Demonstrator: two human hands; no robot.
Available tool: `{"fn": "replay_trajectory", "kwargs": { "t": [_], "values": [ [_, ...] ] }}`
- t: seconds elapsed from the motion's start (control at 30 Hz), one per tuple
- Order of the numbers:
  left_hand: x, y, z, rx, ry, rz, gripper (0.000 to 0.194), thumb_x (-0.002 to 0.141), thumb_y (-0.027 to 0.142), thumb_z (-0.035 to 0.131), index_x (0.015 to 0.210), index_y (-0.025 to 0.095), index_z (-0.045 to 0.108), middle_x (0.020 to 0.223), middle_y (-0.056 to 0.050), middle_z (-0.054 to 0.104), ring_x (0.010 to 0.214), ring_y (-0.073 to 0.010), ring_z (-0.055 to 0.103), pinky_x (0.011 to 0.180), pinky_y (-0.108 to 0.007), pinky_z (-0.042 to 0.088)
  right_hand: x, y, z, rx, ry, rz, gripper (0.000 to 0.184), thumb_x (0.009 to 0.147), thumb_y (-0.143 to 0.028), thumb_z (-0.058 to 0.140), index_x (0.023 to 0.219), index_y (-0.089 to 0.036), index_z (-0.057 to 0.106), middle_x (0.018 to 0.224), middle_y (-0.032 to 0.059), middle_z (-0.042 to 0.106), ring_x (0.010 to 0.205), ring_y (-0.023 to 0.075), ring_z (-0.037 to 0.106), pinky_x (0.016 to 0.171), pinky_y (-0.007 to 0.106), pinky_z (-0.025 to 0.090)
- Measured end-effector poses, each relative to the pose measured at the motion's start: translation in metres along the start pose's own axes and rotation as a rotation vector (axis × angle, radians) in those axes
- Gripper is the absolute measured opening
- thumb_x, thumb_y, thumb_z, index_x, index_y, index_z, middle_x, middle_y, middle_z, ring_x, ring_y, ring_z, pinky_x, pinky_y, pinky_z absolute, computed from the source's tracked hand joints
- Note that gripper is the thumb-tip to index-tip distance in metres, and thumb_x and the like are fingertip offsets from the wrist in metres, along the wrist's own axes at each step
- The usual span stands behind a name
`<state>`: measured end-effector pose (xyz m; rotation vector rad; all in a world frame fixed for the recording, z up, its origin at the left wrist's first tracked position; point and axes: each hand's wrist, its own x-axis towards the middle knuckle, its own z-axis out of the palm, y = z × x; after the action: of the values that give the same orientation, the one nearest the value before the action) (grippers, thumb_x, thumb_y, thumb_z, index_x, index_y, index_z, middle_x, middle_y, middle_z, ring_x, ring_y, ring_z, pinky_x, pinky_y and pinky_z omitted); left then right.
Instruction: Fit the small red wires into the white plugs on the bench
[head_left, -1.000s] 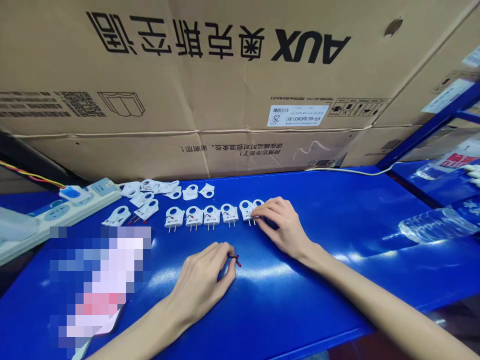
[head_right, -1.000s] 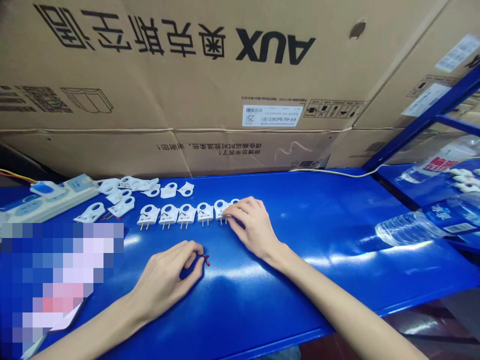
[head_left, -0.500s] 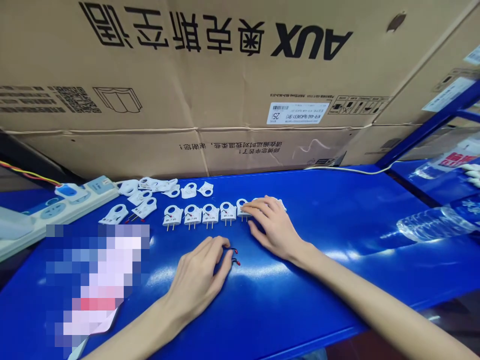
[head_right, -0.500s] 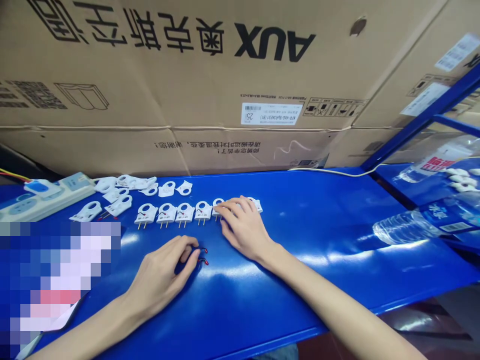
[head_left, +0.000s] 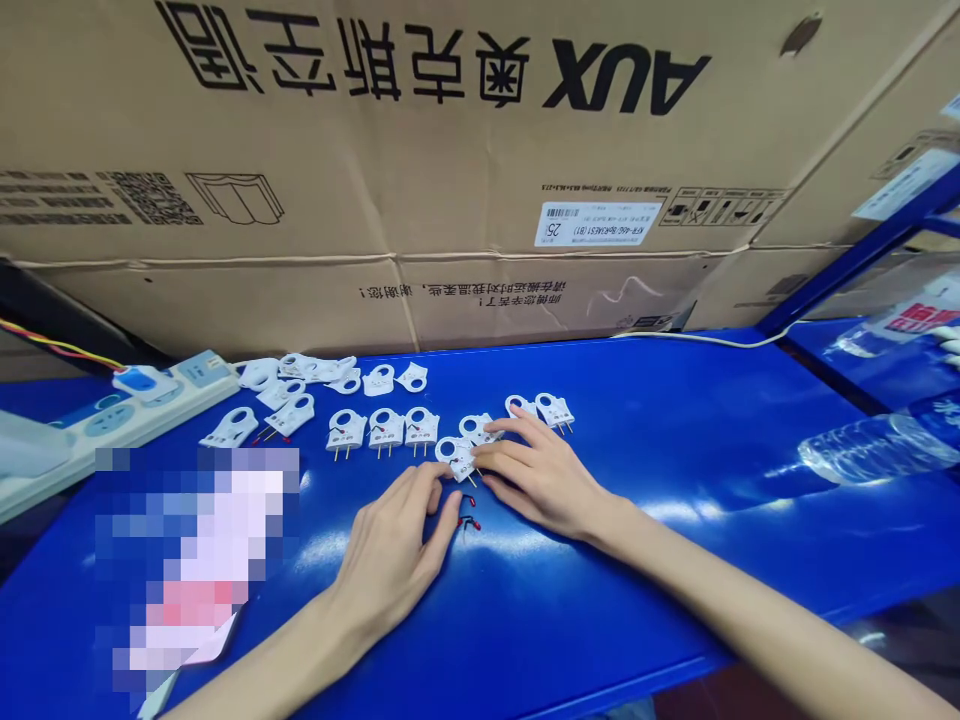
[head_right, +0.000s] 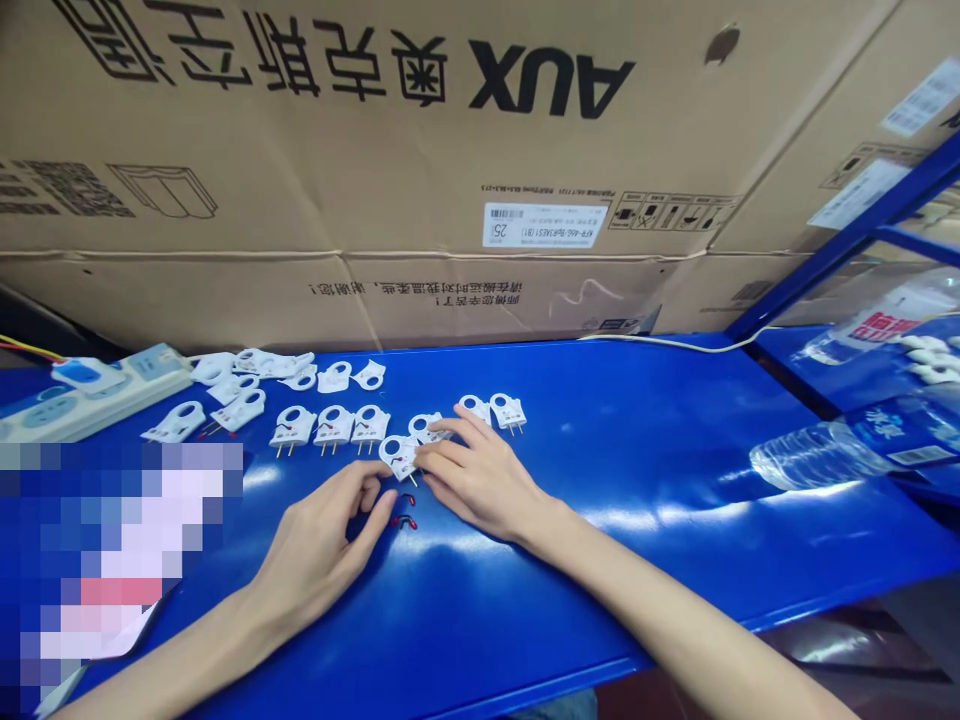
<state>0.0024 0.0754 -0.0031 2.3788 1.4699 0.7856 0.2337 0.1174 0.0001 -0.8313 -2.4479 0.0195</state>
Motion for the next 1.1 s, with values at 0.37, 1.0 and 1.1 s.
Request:
{"fn": "replay_trajectory", "kwargs": {
  "t": [0.37, 1.0, 1.1],
  "values": [
    [0.002, 0.000, 0.001, 0.018, 0.021, 0.021, 0.017, 0.104, 0.034, 0.046, 0.112, 0.023, 0.056, 0.077, 0.003, 0.057, 0.068, -0.0145, 0.062, 0.061, -0.026, 0.048, -0.004, -0.009, -0.005, -0.029, 0.039, -0.093, 0.013, 0.102, -0.022, 0.058, 0.107, -0.021, 0.069, 0.099, 0.0020, 0.077, 0.103, 0.0195, 0.062, 0.104, 0.041, 0.046],
    [0.000, -0.002, 0.000, -0.124, 0.047, 0.077, 0.008, 0.103, 0.024, 0.049, 0.105, 0.022, 0.056, 0.073, 0.005, 0.053, 0.062, -0.0110, 0.054, 0.061, -0.023, 0.045, -0.002, -0.016, -0.009, -0.153, 0.170, -0.209, 0.018, 0.102, -0.018, 0.058, 0.091, -0.022, 0.072, 0.102, -0.0030, 0.078, 0.092, 0.0160, 0.060, 0.091, 0.035, 0.046],
    [-0.001, -0.001, 0.000, -0.124, 0.060, 0.063, 0.009, 0.104, 0.025, 0.048, 0.106, 0.022, 0.056, 0.072, 0.005, 0.055, 0.061, -0.0104, 0.054, 0.061, -0.023, 0.046, -0.003, -0.016, -0.007, -0.138, 0.162, -0.182, 0.013, 0.100, -0.020, 0.061, 0.093, -0.021, 0.072, 0.104, 0.0000, 0.077, 0.095, 0.0173, 0.061, 0.088, 0.035, 0.046]
  ]
}}
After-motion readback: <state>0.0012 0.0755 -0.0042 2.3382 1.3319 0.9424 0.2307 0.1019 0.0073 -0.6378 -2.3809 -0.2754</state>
